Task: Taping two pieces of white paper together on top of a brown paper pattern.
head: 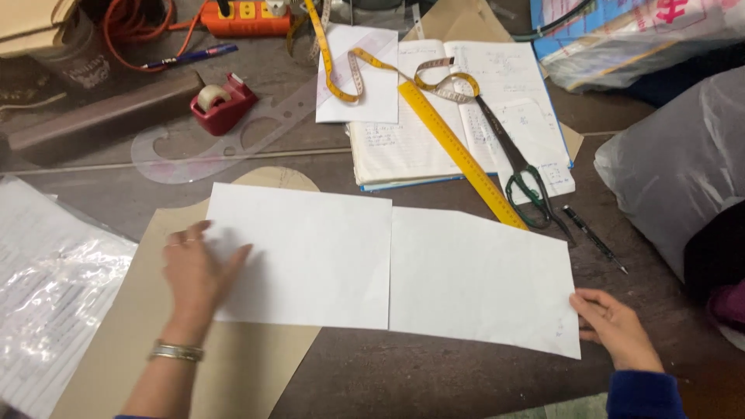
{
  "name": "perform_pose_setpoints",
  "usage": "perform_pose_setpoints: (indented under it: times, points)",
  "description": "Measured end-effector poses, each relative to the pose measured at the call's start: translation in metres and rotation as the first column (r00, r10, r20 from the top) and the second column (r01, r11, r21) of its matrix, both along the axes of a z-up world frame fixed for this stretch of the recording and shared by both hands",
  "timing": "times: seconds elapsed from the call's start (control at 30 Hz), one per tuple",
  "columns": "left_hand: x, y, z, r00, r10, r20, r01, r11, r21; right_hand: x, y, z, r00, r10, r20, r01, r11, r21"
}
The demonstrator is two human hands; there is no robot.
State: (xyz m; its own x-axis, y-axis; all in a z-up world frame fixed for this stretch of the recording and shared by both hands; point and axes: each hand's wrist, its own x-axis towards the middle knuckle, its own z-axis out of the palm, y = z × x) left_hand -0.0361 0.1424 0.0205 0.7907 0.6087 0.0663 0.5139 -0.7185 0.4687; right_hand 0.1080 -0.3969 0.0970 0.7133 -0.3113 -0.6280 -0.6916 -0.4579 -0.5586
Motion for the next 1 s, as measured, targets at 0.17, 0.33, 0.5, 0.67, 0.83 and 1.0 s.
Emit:
perform_pose_setpoints:
  times: [0.17,0.33,0.5,0.67,0.83,1.0]
  points:
    - [-0.011,0.029,0.004,0.920,0.213,-0.329,-0.273,0.951,-0.146,0.009,-0.002,-0.009,0.998,0.064,-0.024,-0.064,0.997,-0.032]
    - [-0.003,0.027,0.019,0.929,0.104,-0.355,-0.231,0.913,-0.336,0.007,-0.032,-0.043,0.992,0.128,0.024,-0.129,0.991,0.045]
    - [0.011,0.050,-0.015,0.954,-0.229,-0.194,0.182,0.956,-0.232,-0.011,-0.051,-0.047,0.994,0.104,0.032,-0.105,0.994,0.039]
    - [0.046,0.039,0.011,0.921,-0.390,0.002,0.377,0.891,-0.253,-0.034,-0.071,-0.050,0.998,0.067,0.016,-0.067,0.997,0.021]
    - [0.090,0.036,0.021,0.905,-0.424,-0.015,0.421,0.902,-0.095,-0.057,-0.108,-0.085,0.994,0.009,0.110,-0.024,0.990,0.136]
    - [0.126,0.031,0.007,0.886,-0.463,-0.004,0.462,0.883,0.077,-0.081,-0.108,-0.087,0.997,-0.019,0.072,0.011,0.993,0.115]
